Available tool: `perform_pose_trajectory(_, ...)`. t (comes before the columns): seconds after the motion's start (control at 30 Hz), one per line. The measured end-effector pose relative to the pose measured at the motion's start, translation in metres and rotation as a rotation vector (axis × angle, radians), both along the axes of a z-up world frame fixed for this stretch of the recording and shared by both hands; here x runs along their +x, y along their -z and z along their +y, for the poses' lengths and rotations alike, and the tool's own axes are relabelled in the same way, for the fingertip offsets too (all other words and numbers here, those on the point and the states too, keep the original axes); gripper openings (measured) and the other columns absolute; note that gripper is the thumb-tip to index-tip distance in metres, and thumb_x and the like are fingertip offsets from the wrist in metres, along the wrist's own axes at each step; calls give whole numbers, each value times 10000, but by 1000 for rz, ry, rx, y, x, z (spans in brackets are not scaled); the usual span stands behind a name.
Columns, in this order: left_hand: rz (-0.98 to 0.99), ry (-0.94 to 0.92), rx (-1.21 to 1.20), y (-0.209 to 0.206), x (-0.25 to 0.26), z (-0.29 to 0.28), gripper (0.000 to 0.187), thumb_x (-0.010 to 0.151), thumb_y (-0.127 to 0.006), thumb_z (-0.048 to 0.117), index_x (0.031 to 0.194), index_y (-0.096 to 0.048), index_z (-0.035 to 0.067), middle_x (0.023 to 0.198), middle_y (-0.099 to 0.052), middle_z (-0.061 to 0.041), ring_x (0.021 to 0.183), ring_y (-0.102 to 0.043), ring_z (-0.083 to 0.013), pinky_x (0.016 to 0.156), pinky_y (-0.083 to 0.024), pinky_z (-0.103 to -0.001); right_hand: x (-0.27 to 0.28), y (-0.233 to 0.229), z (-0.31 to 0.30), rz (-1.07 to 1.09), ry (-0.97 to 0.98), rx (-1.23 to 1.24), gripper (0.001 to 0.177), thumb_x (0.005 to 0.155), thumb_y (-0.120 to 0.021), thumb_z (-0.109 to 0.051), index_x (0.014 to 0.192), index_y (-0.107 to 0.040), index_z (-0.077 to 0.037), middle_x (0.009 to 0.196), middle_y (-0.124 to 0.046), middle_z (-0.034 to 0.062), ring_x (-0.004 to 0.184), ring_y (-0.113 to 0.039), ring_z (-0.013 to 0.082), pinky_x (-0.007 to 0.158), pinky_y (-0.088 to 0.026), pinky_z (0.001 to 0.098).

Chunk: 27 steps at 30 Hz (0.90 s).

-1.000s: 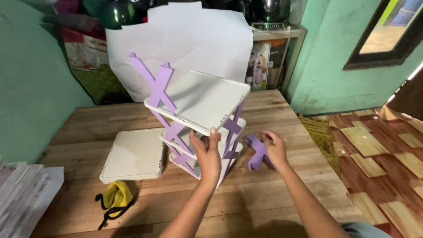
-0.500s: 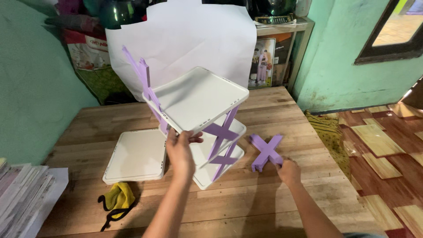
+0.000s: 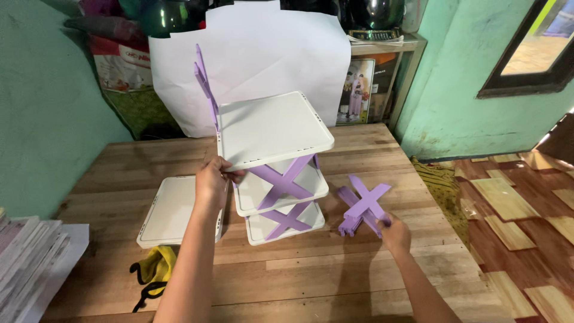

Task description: The person assembles a multi-tiered plastic rack by stacking white square trays and inserting purple X-shaped supports between them. The person handles the trays and supports one at a time, building the structure layer by layer on a wooden table.

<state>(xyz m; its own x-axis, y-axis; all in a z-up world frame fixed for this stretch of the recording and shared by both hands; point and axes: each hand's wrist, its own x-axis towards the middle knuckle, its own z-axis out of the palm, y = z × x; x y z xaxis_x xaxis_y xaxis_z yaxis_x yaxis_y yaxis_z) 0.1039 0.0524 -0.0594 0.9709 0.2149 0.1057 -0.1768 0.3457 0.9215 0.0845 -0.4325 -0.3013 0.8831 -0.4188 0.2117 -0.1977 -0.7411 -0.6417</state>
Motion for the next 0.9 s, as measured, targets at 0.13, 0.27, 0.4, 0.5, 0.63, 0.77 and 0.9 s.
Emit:
perform_pose_trajectory(0.13,37,45,3,2,17,19,146,900,-472,46,820,-553,-45,765,-668,-215,618,-637,-297,595,-502,-400,5,-14,3,-261,-78,232,314,853,-787,-210,1122,-742,-54,937,-771,157,833,-747,264,774,-564,386)
perform_pose_trajectory(0.27,91,186,5,7,25,40,177,926,-471,106,852,-577,-16,771,-660,-210,665,-631,-272,645,-488,-382,15,-45,16,-381,-142,332,302,864,-789,-190,1051,-678,19,870,-730,124,751,-675,201,707,-539,347)
perform_pose_trajectory(0.4,70,212,62,11,21,41,210,943,-494,151,927,-618,-19,826,-669,-173,748,-639,-256,743,-509,-373,5,-98,36,-437,-79,362,288,885,-787,-144,1060,-619,11,844,-665,88,724,-591,161,638,-481,322)
perform_pose_trajectory(0.5,-50,-24,309,5,2,29,248,926,-565,174,1077,-626,-13,986,-654,-162,841,-649,-229,812,-525,-362,-8,-152,53,-620,-62,332,279,941,-745,-104,1136,-574,-4,914,-627,47,734,-542,126,628,-445,285)
perform_pose_trajectory(0.63,-293,-332,587,-25,-35,19,381,898,-667,118,1268,-635,33,1208,-590,-118,945,-653,-185,841,-518,-332,-35,-223,78,-703,-122,471,246,1005,-654,-100,1192,-510,-29,936,-571,6,671,-460,108,549,-363,279)
perform_pose_trajectory(0.77,-434,-200,628,-62,-58,5,259,992,-635,159,1230,-703,85,1186,-638,-65,1008,-651,-163,844,-562,-307,-54,-270,114,-792,-304,469,215,1031,-627,-89,1207,-516,-34,966,-573,2,773,-503,83,632,-408,225)
perform_pose_trajectory(0.9,-425,-42,599,-76,-65,-13,294,988,-657,232,1232,-729,85,1211,-722,-58,947,-645,-143,805,-539,-295,-44,-298,160,-802,-492,525,175,1037,-613,-101,1185,-537,-44,960,-619,15,834,-573,105,688,-470,231)
